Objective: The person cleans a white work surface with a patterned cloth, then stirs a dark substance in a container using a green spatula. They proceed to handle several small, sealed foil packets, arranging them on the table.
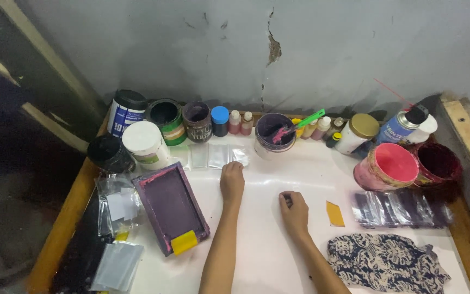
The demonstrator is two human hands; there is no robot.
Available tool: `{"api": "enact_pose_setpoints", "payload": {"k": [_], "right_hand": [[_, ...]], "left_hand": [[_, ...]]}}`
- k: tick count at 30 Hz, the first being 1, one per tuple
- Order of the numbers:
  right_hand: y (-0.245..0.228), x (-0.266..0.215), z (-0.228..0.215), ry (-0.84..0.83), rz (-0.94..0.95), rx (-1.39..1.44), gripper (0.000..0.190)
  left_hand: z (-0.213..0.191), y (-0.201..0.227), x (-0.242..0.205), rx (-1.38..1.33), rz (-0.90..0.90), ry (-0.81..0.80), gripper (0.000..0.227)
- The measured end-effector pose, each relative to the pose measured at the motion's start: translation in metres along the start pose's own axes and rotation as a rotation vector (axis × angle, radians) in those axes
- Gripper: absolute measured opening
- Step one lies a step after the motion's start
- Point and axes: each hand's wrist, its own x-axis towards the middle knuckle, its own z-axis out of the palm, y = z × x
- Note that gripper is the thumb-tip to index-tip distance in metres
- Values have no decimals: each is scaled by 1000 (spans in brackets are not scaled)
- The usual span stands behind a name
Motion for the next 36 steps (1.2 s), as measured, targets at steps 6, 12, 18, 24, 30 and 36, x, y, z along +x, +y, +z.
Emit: {"api": "enact_pose_setpoints", "payload": {"k": [6, 12, 18, 24, 30, 36], "right_hand": [[-19, 38, 31, -30, -76, 50, 25], [-72, 57, 56, -98, -155, 124, 32], [-97, 49, 62, -74, -276, 75, 35], [-57, 69, 93, -5, -632, -197, 28], [-61, 68, 95, 5, -734, -251, 28], [-50, 73, 105, 72, -773, -298, 27]], "left_hand": [[-19, 12, 3, -92, -53, 85, 17], [-26, 15, 6, -155, -89, 161, 17], [-31, 10, 6, -234, -90, 193, 17], [-24, 8, 5, -260, -116, 219, 4], [-57, 27, 10, -317, -63, 456, 4], [-43, 19, -2, -314, 324, 638, 12]]}}
